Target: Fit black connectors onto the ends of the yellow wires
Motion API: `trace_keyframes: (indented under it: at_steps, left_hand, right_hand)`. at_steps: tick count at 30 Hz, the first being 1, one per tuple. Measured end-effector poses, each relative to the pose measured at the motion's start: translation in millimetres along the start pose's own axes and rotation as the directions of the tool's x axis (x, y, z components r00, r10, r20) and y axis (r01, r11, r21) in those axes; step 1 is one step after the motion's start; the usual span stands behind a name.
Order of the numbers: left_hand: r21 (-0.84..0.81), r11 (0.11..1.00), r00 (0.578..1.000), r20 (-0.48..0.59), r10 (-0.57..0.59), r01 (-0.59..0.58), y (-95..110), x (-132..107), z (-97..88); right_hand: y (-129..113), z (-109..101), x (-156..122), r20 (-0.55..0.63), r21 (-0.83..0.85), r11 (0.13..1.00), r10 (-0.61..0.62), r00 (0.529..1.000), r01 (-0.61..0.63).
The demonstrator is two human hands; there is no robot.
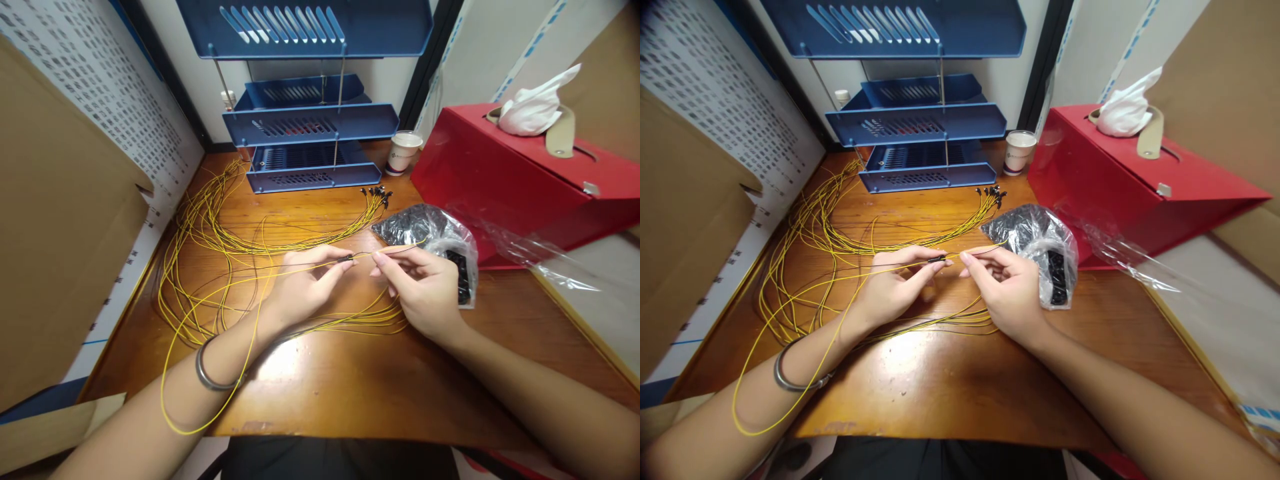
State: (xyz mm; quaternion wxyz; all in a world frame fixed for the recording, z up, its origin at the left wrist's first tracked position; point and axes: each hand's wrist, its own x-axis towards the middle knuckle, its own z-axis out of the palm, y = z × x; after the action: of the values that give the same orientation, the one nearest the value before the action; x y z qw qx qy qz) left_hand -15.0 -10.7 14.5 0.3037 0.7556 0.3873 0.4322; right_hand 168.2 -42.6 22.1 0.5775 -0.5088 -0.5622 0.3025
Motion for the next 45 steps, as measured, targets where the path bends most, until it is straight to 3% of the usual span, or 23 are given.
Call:
trace_keyframes:
  at_steps: [12, 19, 30, 37, 45]
  left_hand:
    - [0.029, 0.999, 0.999, 0.005, 0.036, -0.036, -1.2, -0.3, -0.1]
    - [0.050, 0.997, 0.998, 0.031, 0.057, -0.058, -0.9, -0.6, -2.2]
    - [0.052, 0.995, 0.995, 0.049, 0.081, -0.084, -0.2, -0.7, -3.3]
    - [0.040, 0.997, 0.997, 0.046, 0.060, -0.062, -0.6, -0.4, -2.1]
    - [0.032, 0.996, 0.995, 0.058, 0.082, -0.083, 0.1, -0.3, -2.7]
  right_hand:
    - [4.5, -1.2, -1.0, 0.010, -0.060, 0.997, -0.056, 0.998, 0.057]
    - [8.2, -1.5, -2.3, 0.037, -0.113, 0.982, -0.148, 0.988, 0.152]
    - [7.3, -0.8, -3.3, 0.083, -0.144, 0.976, -0.155, 0.984, 0.166]
    - [6.8, 0.2, -2.4, 0.039, -0.101, 0.990, -0.100, 0.994, 0.103]
    - [6.8, -1.6, -1.3, 0.066, -0.132, 0.980, -0.141, 0.988, 0.149]
